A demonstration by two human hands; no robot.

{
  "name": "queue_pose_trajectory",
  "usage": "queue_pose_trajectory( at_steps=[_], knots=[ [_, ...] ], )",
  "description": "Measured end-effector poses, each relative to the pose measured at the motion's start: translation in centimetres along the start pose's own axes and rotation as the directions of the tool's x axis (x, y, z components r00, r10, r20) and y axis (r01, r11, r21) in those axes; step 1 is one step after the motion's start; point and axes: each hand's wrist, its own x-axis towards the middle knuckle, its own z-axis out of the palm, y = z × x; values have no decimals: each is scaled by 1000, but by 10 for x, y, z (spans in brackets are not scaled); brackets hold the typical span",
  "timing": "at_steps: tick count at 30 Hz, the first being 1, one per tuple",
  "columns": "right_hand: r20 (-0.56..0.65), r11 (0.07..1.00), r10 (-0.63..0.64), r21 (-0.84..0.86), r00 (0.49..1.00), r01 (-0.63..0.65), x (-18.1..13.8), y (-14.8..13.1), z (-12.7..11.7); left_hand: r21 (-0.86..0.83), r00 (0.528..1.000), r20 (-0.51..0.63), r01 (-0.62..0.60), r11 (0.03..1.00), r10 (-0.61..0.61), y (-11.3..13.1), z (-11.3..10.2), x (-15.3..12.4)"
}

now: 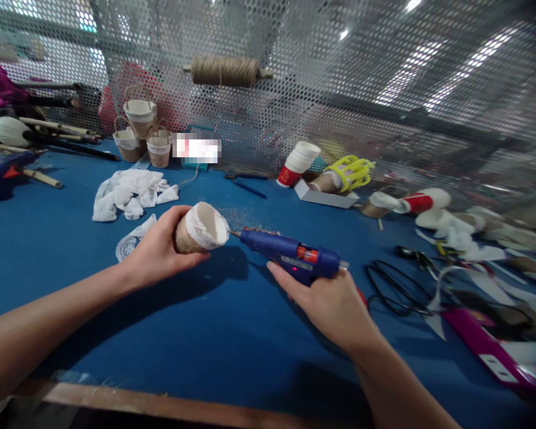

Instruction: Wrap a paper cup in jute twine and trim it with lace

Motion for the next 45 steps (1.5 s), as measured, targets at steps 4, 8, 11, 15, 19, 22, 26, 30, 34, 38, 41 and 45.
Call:
queue_pose_trajectory(
  at_steps=[4,8,11,15,19,22,26,30,34,38,41,45],
  knots=[
    [12,1000,11,4,1000,-11,-2,1,0,16,1000,-21,-16,1000,17,-3,0,1],
    [37,991,106,83,994,-109,-4,3,0,26,999,-35,-38,999,39,-7,0,1],
    [49,967,201,151,978,-206,-4,3,0,39,998,-40,-50,998,52,-9,0,1],
    [79,923,300,228,951,-310,1,-6,0,41,999,-33,-30,999,31,-6,0,1],
    [231,692,451,520,862,-501,5,-13,4,-63,1000,19,11,998,-10,0,0,0],
    [373,318,475,772,797,-551,8,-11,9,-214,994,108,45,976,-23,5,2,-2],
    [502,45,419,821,756,-570,11,-8,14,-329,980,198,96,939,-30,10,3,-6],
    [534,31,411,802,739,-597,12,-9,17,-371,973,231,108,922,-21,12,4,-7],
    [502,139,435,783,747,-607,9,-8,19,-372,970,242,118,921,-27,12,4,-7],
    [394,390,454,718,799,-576,8,-8,15,-346,969,247,99,933,-11,12,2,-6],
    [278,625,481,557,832,-547,8,-10,10,-303,970,241,101,948,-26,13,1,-5],
    [179,758,488,399,854,-516,10,-13,7,-261,969,243,118,958,-53,12,1,-4]
  ],
)
